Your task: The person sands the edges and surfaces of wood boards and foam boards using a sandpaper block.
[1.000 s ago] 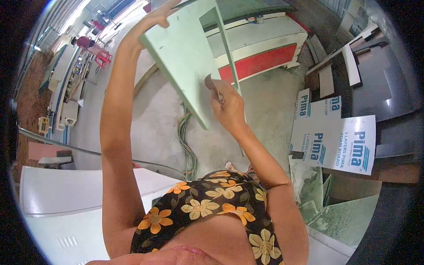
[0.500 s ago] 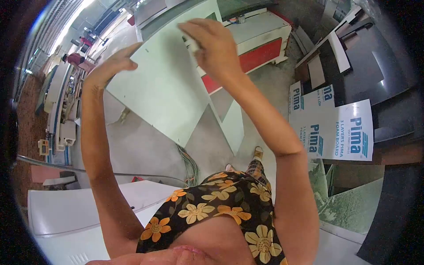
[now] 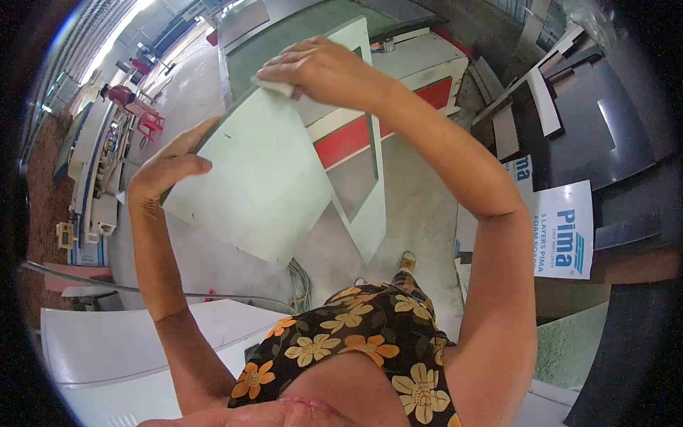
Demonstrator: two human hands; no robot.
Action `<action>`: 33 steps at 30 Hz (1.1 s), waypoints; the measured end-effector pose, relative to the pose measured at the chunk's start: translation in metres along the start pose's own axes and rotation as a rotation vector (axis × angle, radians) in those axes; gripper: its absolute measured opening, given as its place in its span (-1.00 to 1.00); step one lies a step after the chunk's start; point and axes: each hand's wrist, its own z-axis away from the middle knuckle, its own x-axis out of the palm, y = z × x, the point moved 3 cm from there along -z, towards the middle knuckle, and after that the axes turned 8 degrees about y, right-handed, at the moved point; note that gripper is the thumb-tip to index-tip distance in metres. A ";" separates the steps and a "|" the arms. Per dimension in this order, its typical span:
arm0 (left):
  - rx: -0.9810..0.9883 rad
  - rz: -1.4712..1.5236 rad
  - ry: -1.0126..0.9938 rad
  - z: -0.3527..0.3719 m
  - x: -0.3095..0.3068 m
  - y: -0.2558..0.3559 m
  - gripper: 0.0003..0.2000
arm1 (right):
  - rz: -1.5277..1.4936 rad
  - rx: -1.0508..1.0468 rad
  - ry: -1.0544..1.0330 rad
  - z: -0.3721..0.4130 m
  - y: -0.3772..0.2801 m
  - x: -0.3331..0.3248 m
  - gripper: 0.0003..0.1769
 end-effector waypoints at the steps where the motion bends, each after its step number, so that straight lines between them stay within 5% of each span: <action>1: 0.012 0.006 -0.009 0.001 0.003 0.007 -0.34 | -0.010 0.044 -0.040 0.004 0.013 -0.004 -0.34; 7: -0.022 0.012 0.007 -0.009 0.000 0.002 -0.34 | 0.216 0.075 0.020 0.049 0.121 -0.010 -0.47; 11: -0.006 -0.019 -0.025 -0.011 0.003 0.012 -0.33 | 0.502 0.591 -0.440 0.119 0.220 -0.033 -0.63; 14: 0.016 0.015 0.007 -0.007 -0.008 -0.010 -0.31 | 0.415 0.726 -0.072 0.164 0.242 -0.048 -0.68; 16: -0.031 0.048 -0.008 -0.003 -0.007 -0.004 -0.30 | 0.293 0.919 0.063 0.194 0.229 -0.045 -0.69; 19: -0.063 0.065 -0.015 -0.002 -0.005 -0.004 -0.27 | 0.060 1.102 -0.004 0.231 0.219 -0.004 -0.69; 22: -0.031 0.052 -0.028 0.001 0.000 0.001 -0.26 | -0.299 1.374 0.331 0.266 0.184 0.055 -0.71; 26: -0.110 0.023 0.069 0.010 -0.002 -0.006 -0.24 | -0.467 1.116 0.699 0.223 0.049 0.060 -0.64; 33: -0.106 -0.027 0.173 0.000 -0.005 -0.003 -0.20 | -0.985 0.954 0.443 0.133 -0.044 0.085 -0.50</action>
